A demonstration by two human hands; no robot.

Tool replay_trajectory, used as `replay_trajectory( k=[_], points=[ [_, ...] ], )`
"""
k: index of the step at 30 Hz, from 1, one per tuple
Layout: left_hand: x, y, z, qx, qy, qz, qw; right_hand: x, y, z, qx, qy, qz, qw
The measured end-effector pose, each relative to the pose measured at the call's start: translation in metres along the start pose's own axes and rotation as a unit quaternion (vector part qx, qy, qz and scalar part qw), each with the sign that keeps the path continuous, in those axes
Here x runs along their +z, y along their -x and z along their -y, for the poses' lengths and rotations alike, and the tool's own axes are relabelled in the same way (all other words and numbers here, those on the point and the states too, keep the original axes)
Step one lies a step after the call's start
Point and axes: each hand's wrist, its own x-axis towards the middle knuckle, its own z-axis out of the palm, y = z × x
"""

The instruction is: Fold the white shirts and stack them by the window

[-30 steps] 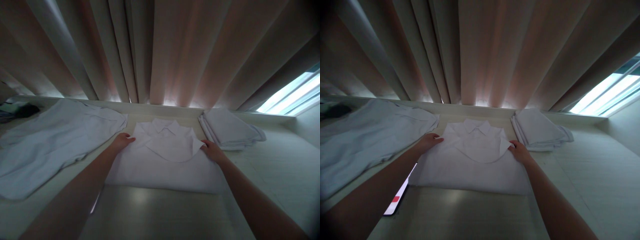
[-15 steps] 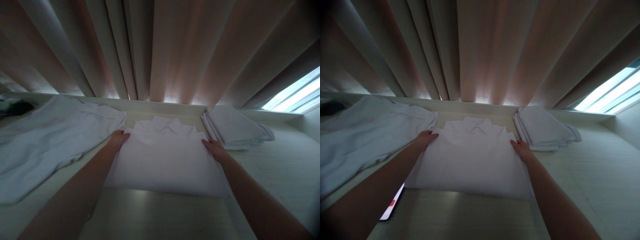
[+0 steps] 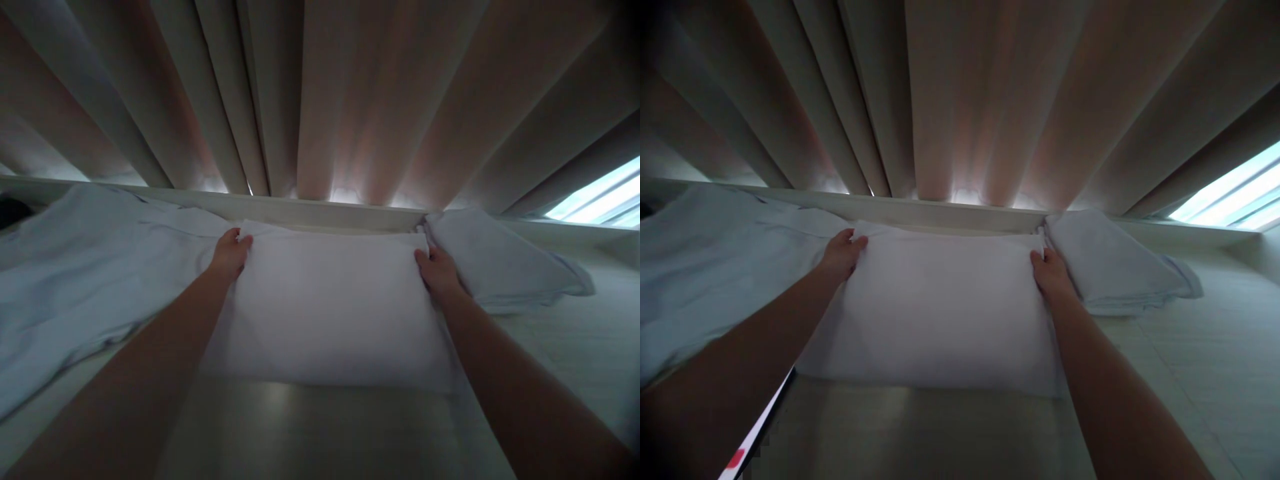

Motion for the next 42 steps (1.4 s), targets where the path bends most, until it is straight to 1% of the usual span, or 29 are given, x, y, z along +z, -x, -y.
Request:
replay_trajectory(
  k=[2,5,7,9,10,11,12,13,15,16,18,19,21,24,27,29,32,34,36,39,42],
  points=[
    [0.006,-0.008,0.013,0.006,-0.096,0.001,0.995,0.01,-0.004,-0.009,0.001,0.081,0.005,0.997],
    [0.009,-0.015,0.023,0.024,-0.259,-0.011,0.966,0.02,-0.008,-0.019,0.001,0.158,0.017,0.987],
    [0.009,-0.012,0.019,0.047,-0.322,-0.032,0.945,0.021,-0.006,-0.018,-0.004,0.183,0.004,0.983],
    [0.01,0.001,0.008,0.109,-0.365,-0.045,0.923,0.019,0.001,-0.009,-0.034,0.209,-0.025,0.977],
    [0.013,0.012,0.0,0.154,-0.389,-0.041,0.908,0.018,0.008,-0.001,-0.065,0.221,-0.031,0.973],
    [0.016,0.026,-0.008,0.202,-0.413,-0.028,0.888,0.017,0.018,0.009,-0.106,0.23,-0.024,0.967],
    [0.021,0.044,-0.017,0.244,-0.434,0.0,0.867,0.017,0.032,0.02,-0.156,0.237,-0.001,0.959],
    [0.027,0.064,-0.024,0.269,-0.452,0.03,0.85,0.018,0.048,0.031,-0.203,0.239,0.032,0.949],
    [0.039,0.109,-0.032,0.301,-0.479,0.106,0.817,0.024,0.084,0.053,-0.277,0.244,0.133,0.92],
    [0.044,0.132,-0.032,0.311,-0.487,0.143,0.803,0.028,0.103,0.062,-0.298,0.247,0.169,0.906],
    [0.052,0.169,-0.026,0.327,-0.491,0.197,0.783,0.036,0.134,0.074,-0.305,0.255,0.211,0.893],
    [0.053,0.183,-0.021,0.324,-0.491,0.215,0.78,0.04,0.147,0.076,-0.301,0.262,0.224,0.889],
    [0.052,0.199,-0.008,0.304,-0.494,0.235,0.78,0.047,0.162,0.075,-0.286,0.276,0.236,0.887],
    [0.044,0.204,0.008,0.285,-0.497,0.224,0.788,0.054,0.168,0.066,-0.273,0.284,0.23,0.89],
    [0.038,0.2,0.015,0.292,-0.497,0.195,0.794,0.057,0.168,0.06,-0.273,0.283,0.213,0.895],
    [0.037,0.2,0.015,0.296,-0.496,0.191,0.794,0.057,0.169,0.059,-0.275,0.282,0.206,0.896],
    [0.038,0.202,0.01,0.285,-0.499,0.202,0.793,0.055,0.172,0.063,-0.272,0.286,0.207,0.895],
    [0.039,0.205,0.004,0.276,-0.504,0.207,0.792,0.053,0.173,0.07,-0.276,0.289,0.208,0.893],
    [0.041,0.209,-0.001,0.278,-0.505,0.202,0.791,0.053,0.171,0.079,-0.296,0.286,0.209,0.887],
    [0.043,0.216,-0.005,0.274,-0.505,0.198,0.794,0.059,0.158,0.097,-0.33,0.273,0.211,0.879],
    [0.042,0.224,-0.003,0.256,-0.507,0.195,0.799,0.075,0.137,0.112,-0.326,0.272,0.214,0.88]
  ],
)
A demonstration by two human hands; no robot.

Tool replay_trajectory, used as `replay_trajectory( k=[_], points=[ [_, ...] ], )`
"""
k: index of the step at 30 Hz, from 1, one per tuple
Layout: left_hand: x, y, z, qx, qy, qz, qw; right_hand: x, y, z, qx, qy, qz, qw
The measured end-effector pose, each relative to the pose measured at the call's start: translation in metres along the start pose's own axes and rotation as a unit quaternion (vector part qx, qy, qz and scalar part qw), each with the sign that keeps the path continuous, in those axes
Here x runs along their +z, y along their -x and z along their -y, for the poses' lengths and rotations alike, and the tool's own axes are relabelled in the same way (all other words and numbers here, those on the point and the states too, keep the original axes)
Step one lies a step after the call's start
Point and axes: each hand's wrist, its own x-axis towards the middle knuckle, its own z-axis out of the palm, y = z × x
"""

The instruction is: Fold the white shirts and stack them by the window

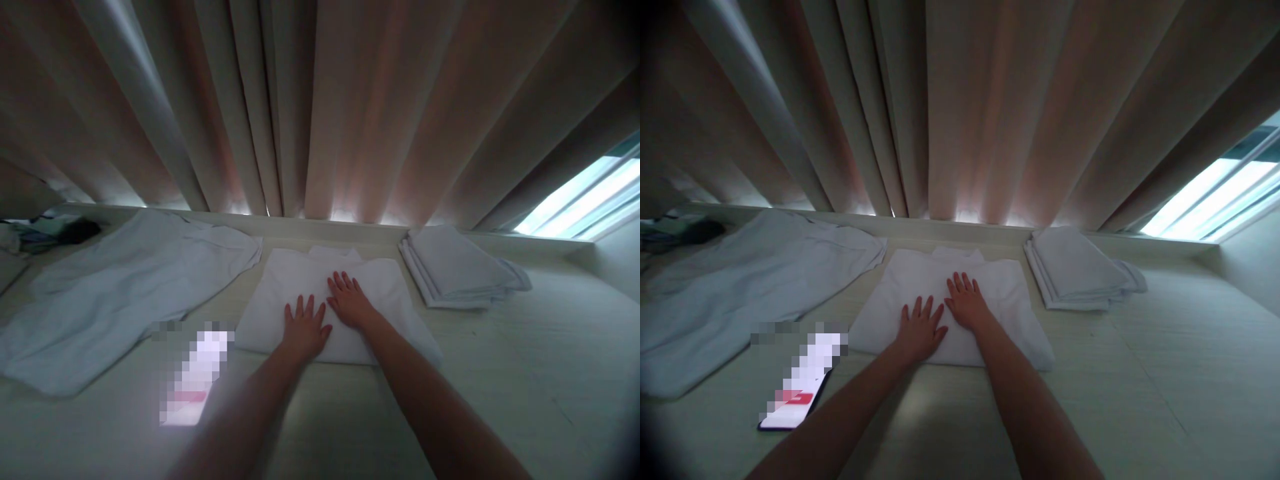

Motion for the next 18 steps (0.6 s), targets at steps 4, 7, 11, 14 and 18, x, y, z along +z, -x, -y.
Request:
replay_trajectory(
  k=[4,7,11,14,18],
  points=[
    [0.003,0.006,0.001,-0.006,0.006,-0.005,1.0,0.014,-0.034,-0.002,0.035,-0.003,0.026,0.999],
    [0.006,0.006,0.003,-0.004,0.012,-0.012,1.0,0.028,-0.046,-0.003,0.057,-0.005,0.016,0.998],
    [0.01,0.004,0.004,-0.004,0.016,-0.032,0.999,0.03,-0.047,-0.003,0.062,-0.015,0.013,0.998],
    [0.01,0.003,0.004,-0.007,0.02,-0.026,0.999,0.017,-0.028,-0.003,0.054,-0.027,0.029,0.998],
    [0.003,0.006,0.017,-0.017,0.019,-0.018,1.0,-0.001,0.035,-0.003,0.005,-0.022,0.025,0.999]
  ],
)
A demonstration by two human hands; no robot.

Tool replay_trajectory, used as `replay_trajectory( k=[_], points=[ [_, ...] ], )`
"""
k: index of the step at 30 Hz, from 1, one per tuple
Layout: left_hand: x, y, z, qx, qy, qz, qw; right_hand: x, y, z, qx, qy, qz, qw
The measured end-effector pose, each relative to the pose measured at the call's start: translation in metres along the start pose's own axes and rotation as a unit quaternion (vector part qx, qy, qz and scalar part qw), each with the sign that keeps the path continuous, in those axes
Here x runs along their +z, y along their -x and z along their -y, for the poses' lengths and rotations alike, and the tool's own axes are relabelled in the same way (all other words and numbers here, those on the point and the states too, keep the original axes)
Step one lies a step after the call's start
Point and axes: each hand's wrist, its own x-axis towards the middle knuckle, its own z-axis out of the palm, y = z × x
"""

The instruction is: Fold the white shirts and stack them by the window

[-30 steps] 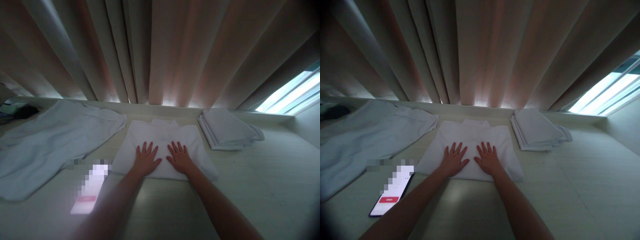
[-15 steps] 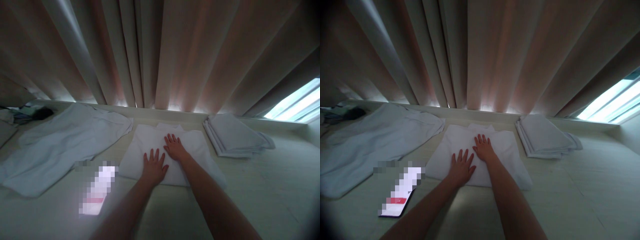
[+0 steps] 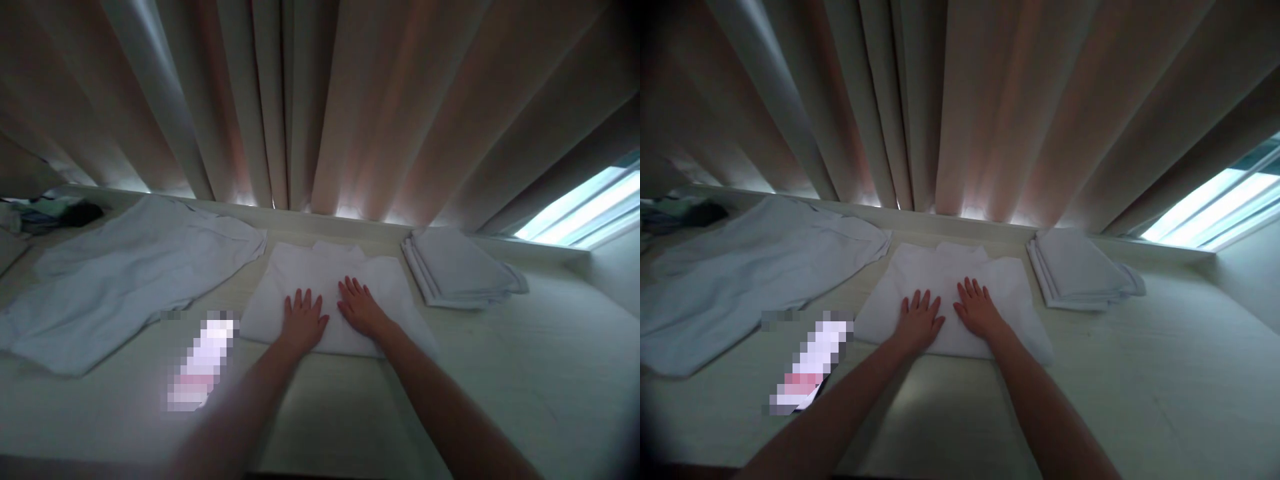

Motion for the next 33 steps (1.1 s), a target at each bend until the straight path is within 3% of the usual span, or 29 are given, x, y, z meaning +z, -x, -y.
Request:
replay_trajectory(
  k=[4,8,11,15,21,33],
  points=[
    [-0.009,0.015,0.024,-0.039,-0.018,0.006,0.999,0.002,0.067,-0.008,0.017,0.035,0.02,0.999],
    [-0.009,0.037,0.036,-0.063,-0.032,0.021,0.997,0.014,0.102,-0.03,0.105,0.057,0.014,0.993],
    [-0.005,0.045,0.033,-0.064,-0.048,-0.006,0.997,0.024,0.115,-0.049,0.155,0.052,-0.007,0.987],
    [-0.001,0.044,0.028,-0.074,-0.06,-0.021,0.995,0.031,0.123,-0.06,0.172,0.048,-0.049,0.983],
    [-0.007,0.047,0.026,-0.084,-0.057,-0.012,0.995,0.026,0.127,-0.054,0.171,0.046,-0.047,0.983],
    [-0.023,0.098,0.006,-0.094,-0.057,0.029,0.994,0.019,0.175,-0.04,0.196,0.034,-0.004,0.98]
  ],
)
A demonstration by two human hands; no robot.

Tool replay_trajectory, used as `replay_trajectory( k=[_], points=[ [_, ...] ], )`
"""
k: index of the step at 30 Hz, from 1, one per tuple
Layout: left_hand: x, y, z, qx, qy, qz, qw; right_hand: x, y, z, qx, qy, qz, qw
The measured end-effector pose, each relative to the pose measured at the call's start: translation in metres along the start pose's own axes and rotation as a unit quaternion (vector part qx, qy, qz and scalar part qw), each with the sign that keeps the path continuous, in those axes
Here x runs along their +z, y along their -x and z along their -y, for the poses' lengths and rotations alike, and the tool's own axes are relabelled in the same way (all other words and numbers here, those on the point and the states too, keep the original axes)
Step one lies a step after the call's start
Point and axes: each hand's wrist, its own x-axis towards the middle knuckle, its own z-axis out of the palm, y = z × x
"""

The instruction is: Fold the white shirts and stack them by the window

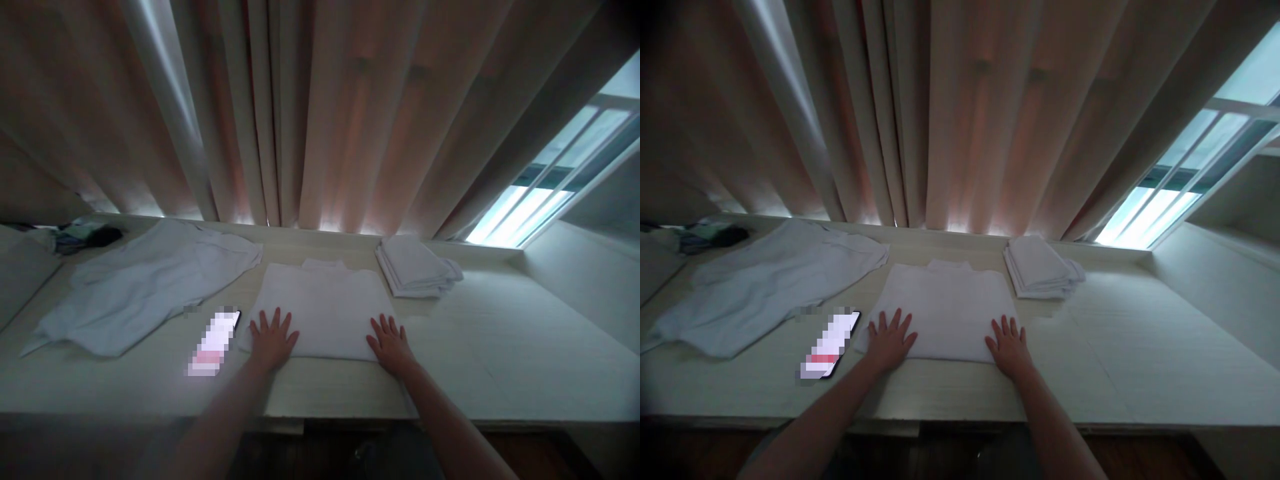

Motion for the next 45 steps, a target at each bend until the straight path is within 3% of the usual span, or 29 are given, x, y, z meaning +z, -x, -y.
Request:
replay_trajectory(
  k=[5,14,20,28,38,45],
  points=[
    [-0.003,0.001,0.006,0.029,-0.005,-0.019,0.999,-0.009,0.001,0.004,-0.033,-0.001,-0.003,0.999],
    [0.011,0.002,0.013,0.01,-0.022,-0.03,0.999,0.015,0.006,-0.002,0.015,-0.005,-0.044,0.999],
    [0.012,0.001,0.013,0.012,-0.014,-0.033,0.999,0.014,0.006,-0.002,0.014,-0.003,-0.041,0.999],
    [0.019,0.021,0.023,0.037,0.006,-0.047,0.998,0.018,0.024,-0.006,-0.002,-0.011,-0.034,0.999],
    [0.016,0.037,0.019,0.02,0.039,-0.03,0.999,0.005,0.033,0.005,0.028,-0.013,-0.021,0.999],
    [0.009,0.022,0.005,0.026,0.043,-0.065,0.997,0.003,0.015,0.014,-0.011,0.003,-0.01,1.0]
  ],
)
